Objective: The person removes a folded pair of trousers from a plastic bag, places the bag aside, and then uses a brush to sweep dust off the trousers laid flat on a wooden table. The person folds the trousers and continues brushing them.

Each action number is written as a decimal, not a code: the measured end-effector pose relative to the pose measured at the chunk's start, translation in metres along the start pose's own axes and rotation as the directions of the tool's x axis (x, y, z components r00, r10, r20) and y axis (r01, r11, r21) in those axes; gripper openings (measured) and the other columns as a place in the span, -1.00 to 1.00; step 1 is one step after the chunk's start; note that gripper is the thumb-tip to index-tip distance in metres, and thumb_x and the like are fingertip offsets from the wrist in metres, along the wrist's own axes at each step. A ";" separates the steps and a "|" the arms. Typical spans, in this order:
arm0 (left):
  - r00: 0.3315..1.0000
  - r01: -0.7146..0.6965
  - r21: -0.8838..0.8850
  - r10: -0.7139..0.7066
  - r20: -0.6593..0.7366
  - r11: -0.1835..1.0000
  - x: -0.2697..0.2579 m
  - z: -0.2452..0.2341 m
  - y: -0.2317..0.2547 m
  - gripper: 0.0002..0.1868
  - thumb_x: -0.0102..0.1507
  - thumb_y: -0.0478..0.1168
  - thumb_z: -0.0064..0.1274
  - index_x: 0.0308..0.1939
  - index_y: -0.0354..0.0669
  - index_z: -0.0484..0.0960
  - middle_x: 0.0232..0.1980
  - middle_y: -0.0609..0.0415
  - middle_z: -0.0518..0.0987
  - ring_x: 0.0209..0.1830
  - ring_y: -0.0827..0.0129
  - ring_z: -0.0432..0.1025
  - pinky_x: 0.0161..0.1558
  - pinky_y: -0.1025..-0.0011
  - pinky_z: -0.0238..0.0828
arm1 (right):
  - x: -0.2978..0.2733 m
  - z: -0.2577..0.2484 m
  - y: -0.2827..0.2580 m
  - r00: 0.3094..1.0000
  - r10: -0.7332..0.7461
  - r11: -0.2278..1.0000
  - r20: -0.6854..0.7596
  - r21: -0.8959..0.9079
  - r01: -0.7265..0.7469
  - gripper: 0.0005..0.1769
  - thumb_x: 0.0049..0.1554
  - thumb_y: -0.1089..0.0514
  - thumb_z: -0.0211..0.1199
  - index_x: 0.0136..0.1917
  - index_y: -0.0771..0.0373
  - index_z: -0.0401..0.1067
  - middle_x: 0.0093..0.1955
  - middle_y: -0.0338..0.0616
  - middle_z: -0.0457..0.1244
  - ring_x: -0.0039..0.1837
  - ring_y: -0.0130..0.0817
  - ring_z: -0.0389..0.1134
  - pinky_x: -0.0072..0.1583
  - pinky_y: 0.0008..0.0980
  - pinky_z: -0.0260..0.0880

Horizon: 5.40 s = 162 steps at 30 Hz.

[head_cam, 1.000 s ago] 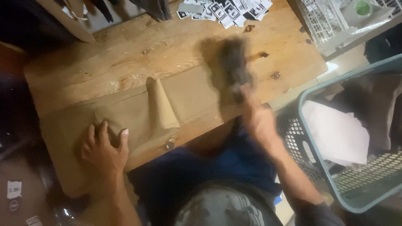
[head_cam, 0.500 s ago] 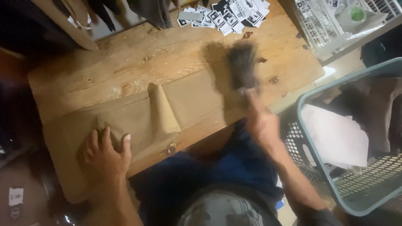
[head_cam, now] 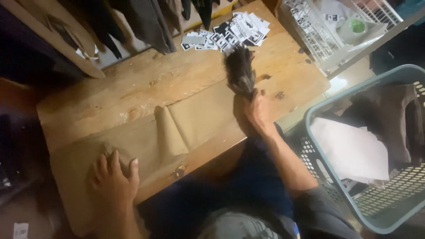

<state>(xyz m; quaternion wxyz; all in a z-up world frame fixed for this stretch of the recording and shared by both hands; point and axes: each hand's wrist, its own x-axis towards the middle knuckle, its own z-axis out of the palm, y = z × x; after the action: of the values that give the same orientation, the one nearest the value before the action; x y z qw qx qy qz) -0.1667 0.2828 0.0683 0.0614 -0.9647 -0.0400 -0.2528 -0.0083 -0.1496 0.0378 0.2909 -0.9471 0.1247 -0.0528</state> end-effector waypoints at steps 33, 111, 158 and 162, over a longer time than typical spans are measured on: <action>0.930 0.197 -0.154 -0.135 0.341 0.968 0.010 0.030 0.033 -0.17 0.36 0.36 -0.22 0.56 -0.04 0.30 0.56 -0.29 0.26 0.58 -0.30 0.09 0.30 -0.54 -0.01 | -0.037 0.009 0.013 0.576 -0.814 0.575 -0.077 -0.252 0.779 -0.69 0.08 0.02 0.25 0.10 0.05 0.57 -0.20 0.07 0.30 -0.33 0.06 0.43 -0.26 -0.09 0.49; 0.875 0.468 -0.674 -0.406 0.264 0.571 0.040 0.025 0.065 -0.54 0.28 -0.18 0.25 0.19 -0.34 0.56 -0.10 -0.43 0.62 -0.01 -0.33 0.53 -0.08 -0.07 0.51 | 0.094 -0.015 0.081 0.970 -0.037 0.692 -0.240 -0.706 -0.148 -0.10 -0.02 0.42 0.58 0.55 0.17 0.36 0.60 0.41 -0.10 0.60 0.37 -0.07 0.45 0.48 -0.06; 0.960 0.238 -0.516 -0.278 -0.001 0.823 0.028 0.092 0.097 -0.61 0.12 -0.08 0.36 -0.03 -0.06 0.66 -0.27 0.11 0.59 -0.13 0.10 0.45 -0.08 0.09 0.34 | -0.093 -0.005 0.071 0.942 -0.327 0.849 0.074 -0.414 0.328 -0.39 0.21 -0.03 -0.02 0.53 -0.31 0.16 0.11 -0.04 0.34 -0.15 0.09 0.50 -0.17 0.00 0.57; 0.958 0.257 -0.504 -0.286 0.021 0.824 0.027 0.096 0.098 -0.63 0.15 -0.07 0.34 -0.02 -0.08 0.67 -0.28 0.13 0.56 -0.12 0.09 0.45 -0.07 0.06 0.34 | -0.110 -0.024 0.046 0.860 -0.460 0.803 0.219 -0.311 0.509 -0.42 0.19 -0.11 -0.08 0.45 -0.63 0.24 0.06 -0.23 0.37 -0.22 -0.01 0.51 -0.21 -0.07 0.58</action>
<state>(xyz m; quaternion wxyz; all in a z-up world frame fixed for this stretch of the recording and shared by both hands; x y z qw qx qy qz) -0.0863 0.2008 -0.0115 -0.2269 -0.9242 -0.1081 -0.2874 -0.1280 -0.1697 0.0289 0.0980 -0.9854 -0.1338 -0.0390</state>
